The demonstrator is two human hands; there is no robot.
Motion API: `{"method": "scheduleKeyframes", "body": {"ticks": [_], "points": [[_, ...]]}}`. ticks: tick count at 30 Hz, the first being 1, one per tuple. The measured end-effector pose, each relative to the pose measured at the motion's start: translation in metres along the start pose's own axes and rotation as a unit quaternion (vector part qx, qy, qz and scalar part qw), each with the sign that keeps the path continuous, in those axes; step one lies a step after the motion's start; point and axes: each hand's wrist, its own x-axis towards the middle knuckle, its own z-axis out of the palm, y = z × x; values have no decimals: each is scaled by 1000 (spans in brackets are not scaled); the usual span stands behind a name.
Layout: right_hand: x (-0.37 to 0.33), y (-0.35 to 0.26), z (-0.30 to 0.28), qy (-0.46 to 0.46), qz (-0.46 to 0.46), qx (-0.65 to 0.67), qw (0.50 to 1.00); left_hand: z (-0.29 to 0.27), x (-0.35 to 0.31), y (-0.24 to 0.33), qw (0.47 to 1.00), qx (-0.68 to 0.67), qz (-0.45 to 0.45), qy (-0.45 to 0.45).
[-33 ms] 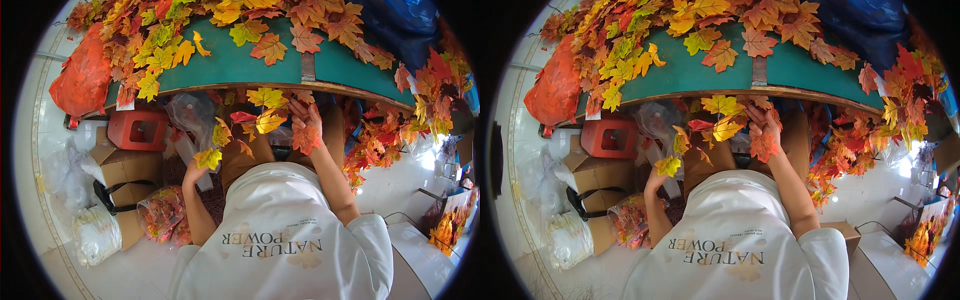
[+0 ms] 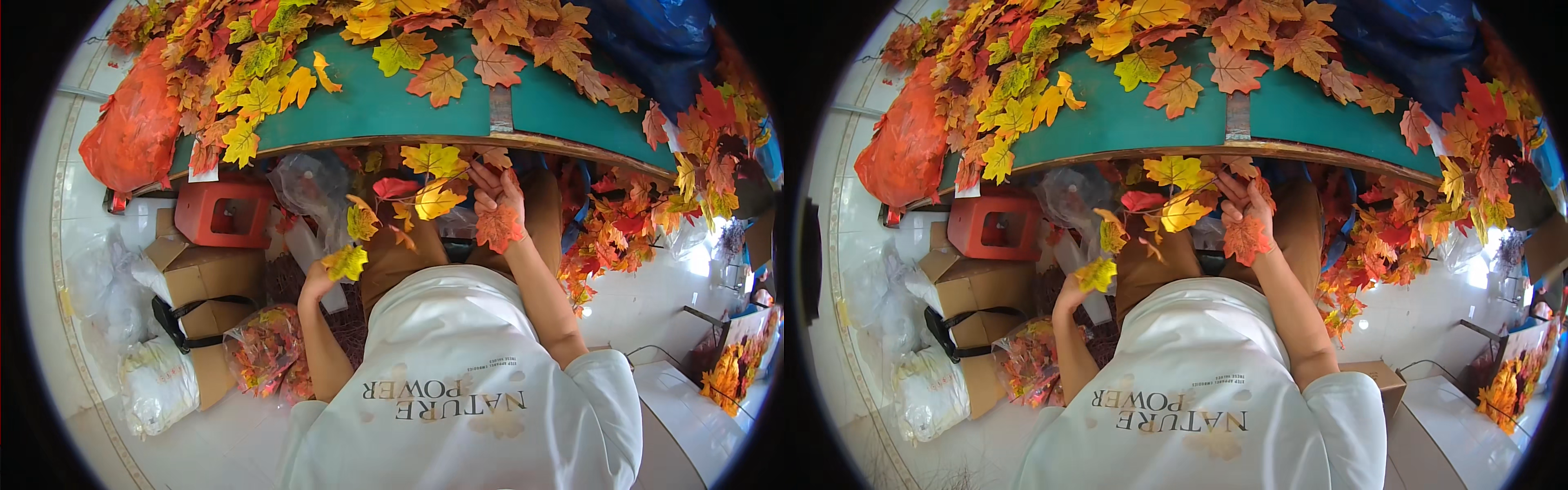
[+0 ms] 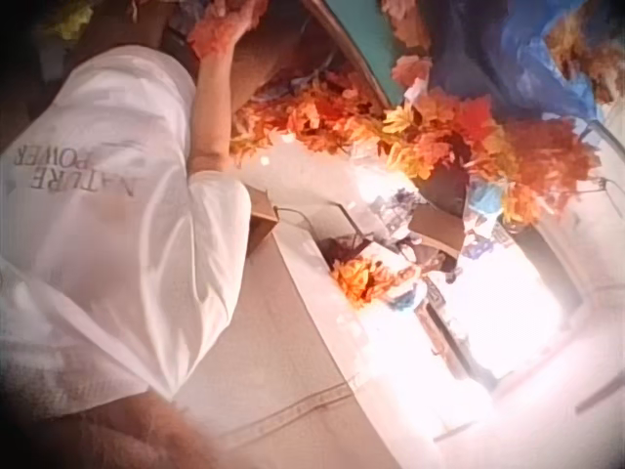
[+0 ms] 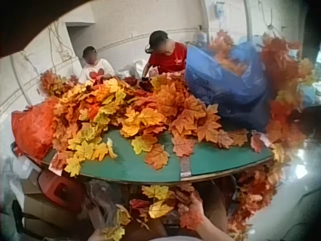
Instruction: Assembling or sorting artificial maple leaves at a workbench.
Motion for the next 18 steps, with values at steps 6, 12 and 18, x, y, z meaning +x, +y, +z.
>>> {"method": "scheduleKeyframes", "body": {"ticks": [6,12,18], "points": [[-4,2,5,-19,15,-47,999,-19,17,35,895,115,198,382],[-5,1,1,-29,8,-36,999,31,18,174,903,-10,377,205],[-15,-7,15,-24,-5,-47,999,68,50,178,919,132,346,134]]}}
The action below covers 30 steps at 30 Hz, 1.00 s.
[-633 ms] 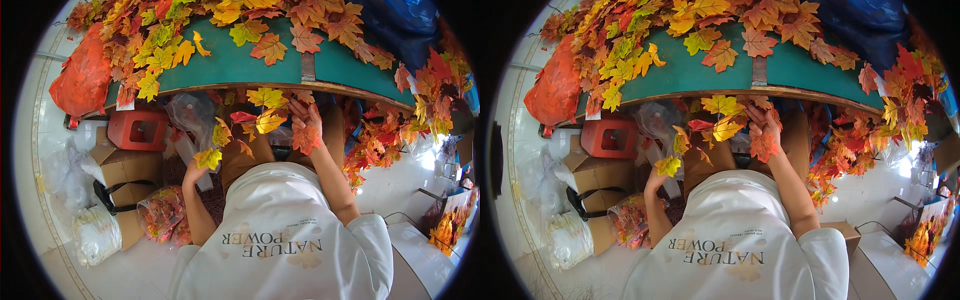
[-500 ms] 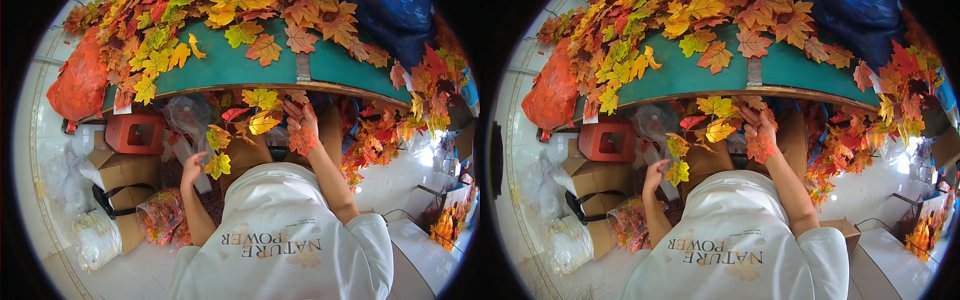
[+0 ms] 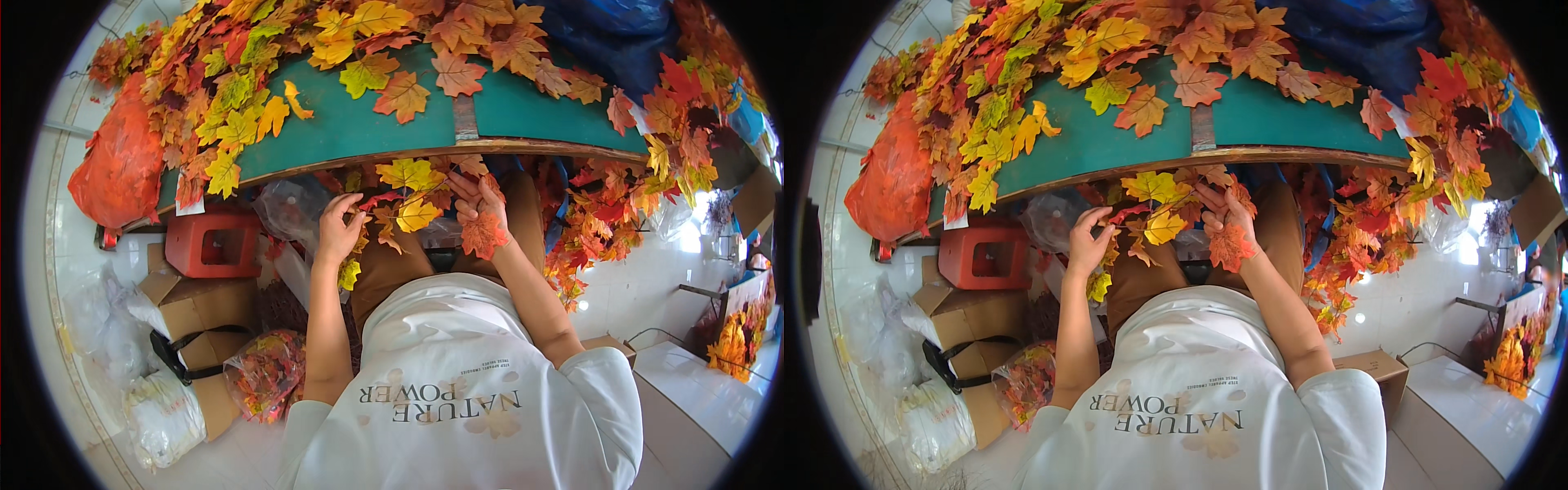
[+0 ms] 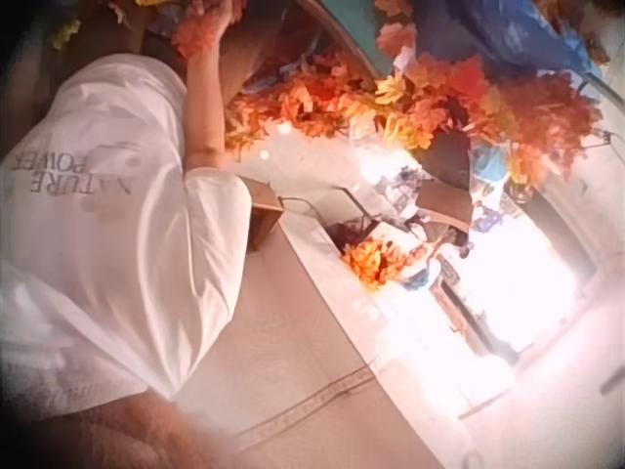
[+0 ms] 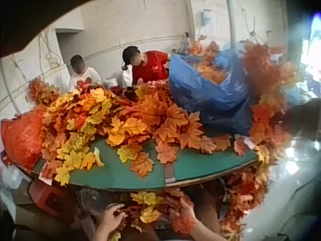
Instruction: Assembling or sorting artificial maple leaves at a workbench.
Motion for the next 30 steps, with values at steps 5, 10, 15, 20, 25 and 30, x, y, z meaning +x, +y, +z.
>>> {"method": "scheduleKeyframes", "body": {"ticks": [5,10,15,20,25,30], "points": [[-3,-6,-7,20,1,17,1000,10,-4,19,992,97,43,64],[-1,-3,-8,9,-1,17,1000,20,-15,-7,979,167,54,106],[-1,-2,-8,16,17,23,999,26,-14,2,932,345,92,58],[-1,-2,-5,20,5,5,1000,32,-8,-3,951,287,111,23],[1,-5,-8,24,14,1,1000,37,-7,-7,986,138,94,28],[3,-5,-8,18,9,-6,1000,41,-12,-11,997,53,53,36]]}}
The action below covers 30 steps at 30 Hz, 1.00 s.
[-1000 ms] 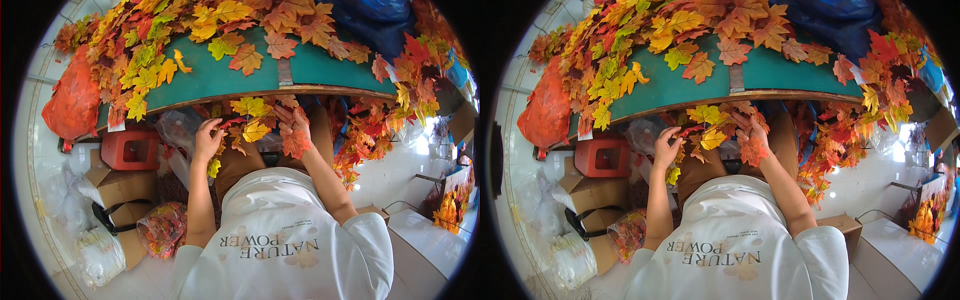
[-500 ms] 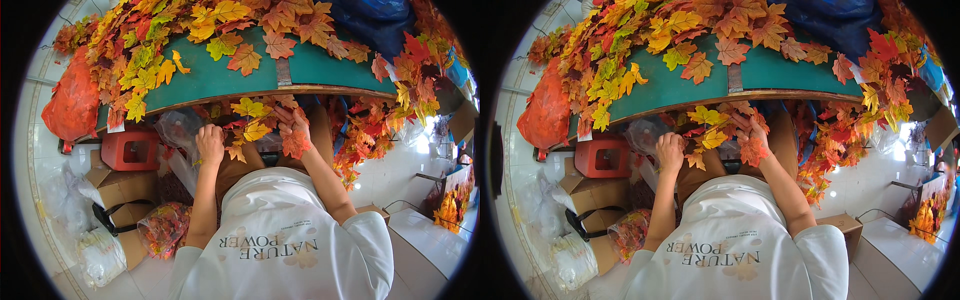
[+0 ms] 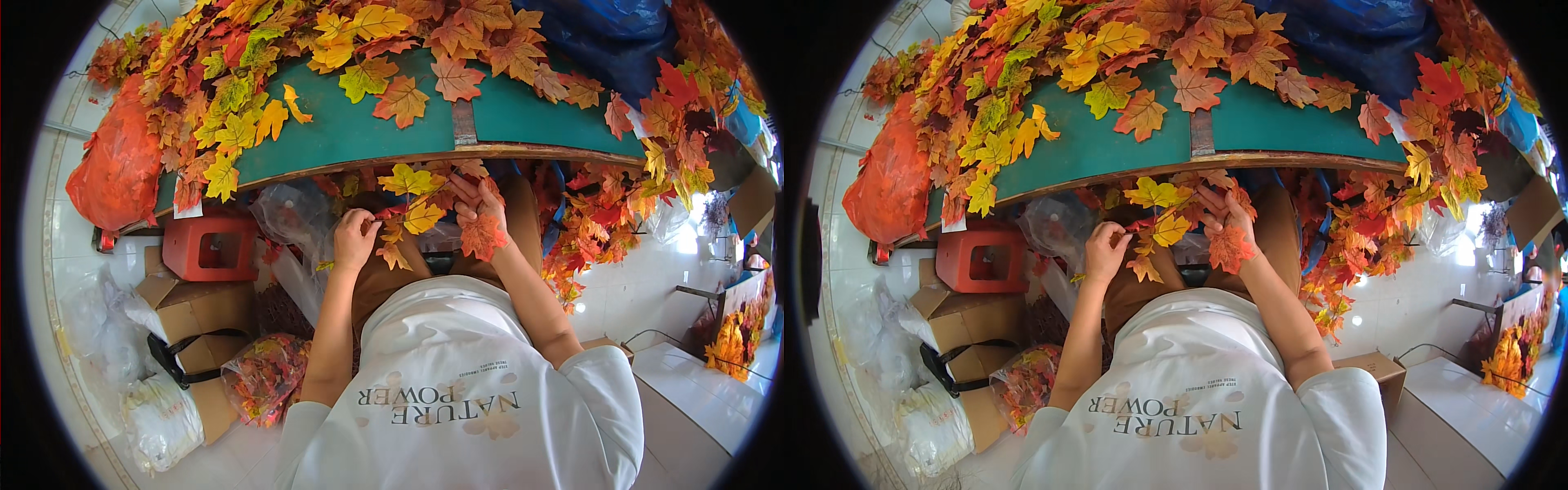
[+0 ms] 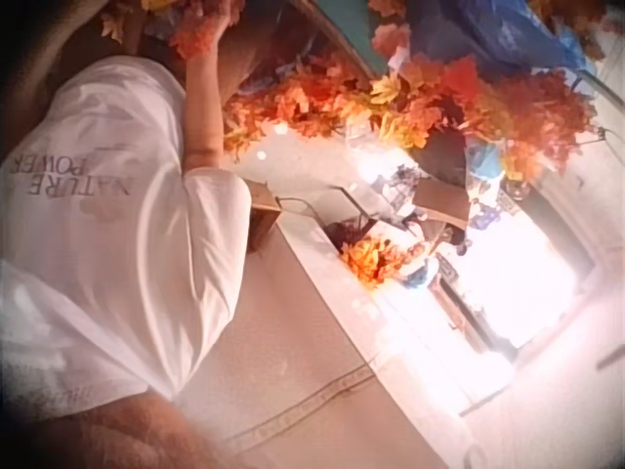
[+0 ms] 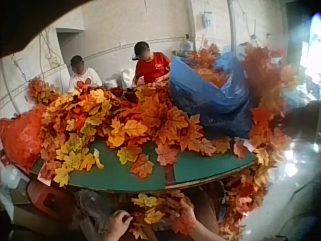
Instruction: Assembling or sorting artificial maple leaves at a workbench.
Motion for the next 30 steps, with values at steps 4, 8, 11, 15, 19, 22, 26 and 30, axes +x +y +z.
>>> {"method": "scheduleKeyframes", "body": {"ticks": [4,8,11,15,19,22,26,30], "points": [[1,-2,-1,-6,-17,31,999,-2,-5,10,991,-117,-70,-5],[7,-2,4,-13,-25,43,999,-3,-16,-1,971,-210,-104,-37],[13,-4,6,-31,-27,27,999,-12,-21,10,921,-285,-177,-199],[20,-3,14,-42,-37,6,998,-28,-21,27,838,-376,-246,-311],[25,-1,22,-33,-24,5,999,-30,-26,30,859,-393,-126,-304],[28,0,22,-26,-37,-20,999,-26,-39,29,769,-526,-221,-287],[29,1,20,-26,16,-21,999,-24,-47,40,749,-531,-279,-282],[33,2,21,-35,15,-38,999,-16,-54,39,728,-546,-298,-287]]}}
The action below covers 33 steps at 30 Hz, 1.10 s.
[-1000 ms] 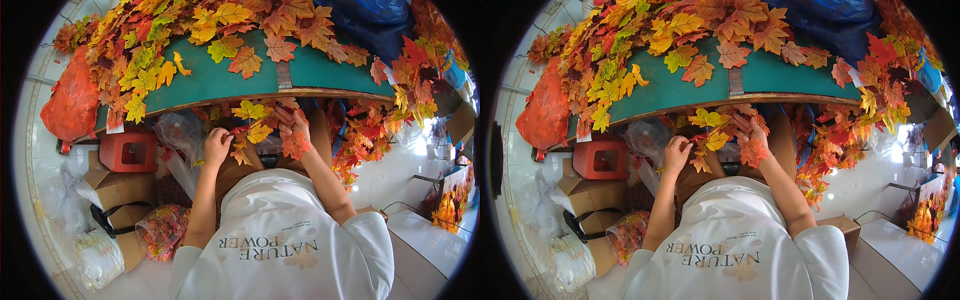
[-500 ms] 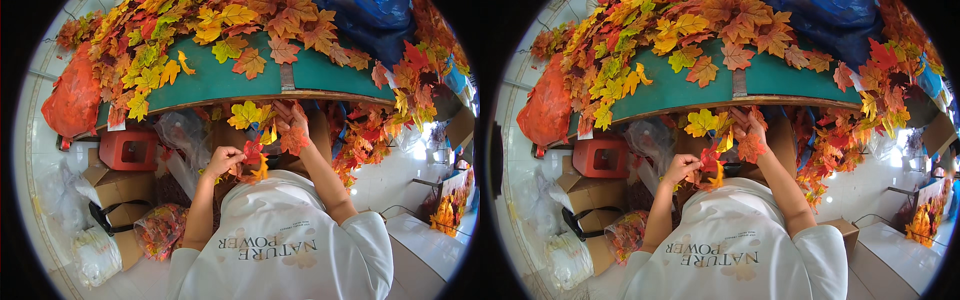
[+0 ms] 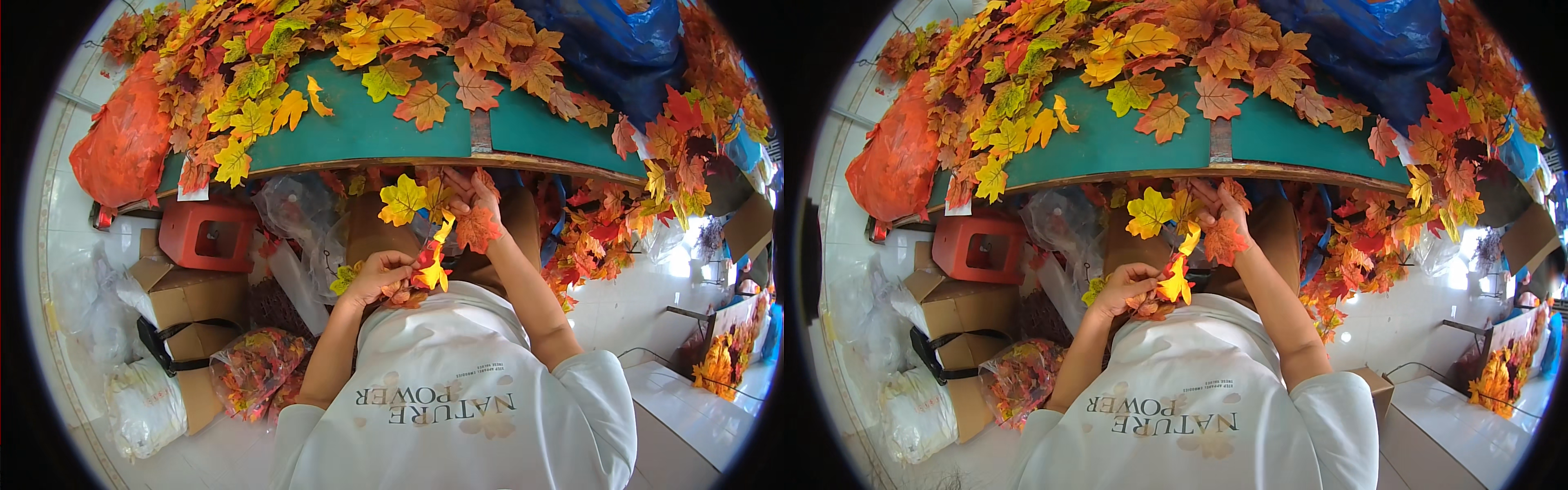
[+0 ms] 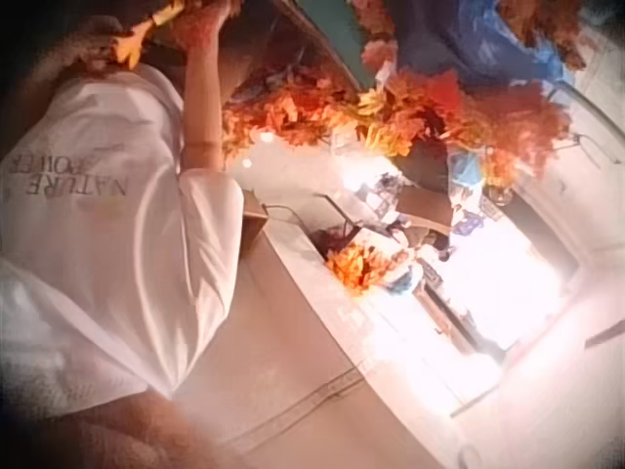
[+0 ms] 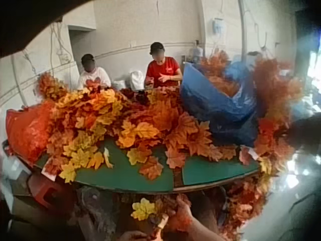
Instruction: Assembling or sorting artificial maple leaves at a workbench.
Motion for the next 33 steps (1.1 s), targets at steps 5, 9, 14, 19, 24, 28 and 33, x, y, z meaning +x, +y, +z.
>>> {"method": "scheduleKeyframes", "body": {"ticks": [5,9,14,19,24,28,33], "points": [[12,11,6,11,-18,-37,999,13,0,7,998,58,-8,-5],[21,18,-1,15,15,2,1000,10,0,-2,1000,26,13,1],[14,10,-8,60,81,-81,992,3,-4,-14,994,-86,29,68],[0,2,-39,233,44,-346,908,-5,-2,-19,982,-149,53,100],[-30,-28,-38,215,16,-495,841,-6,-1,-12,984,-119,67,113],[-54,-54,20,12,-16,-765,644,-8,-4,-10,984,-79,85,137],[-51,-68,119,-21,209,-517,830,-19,-2,-18,972,-184,68,130]]}}
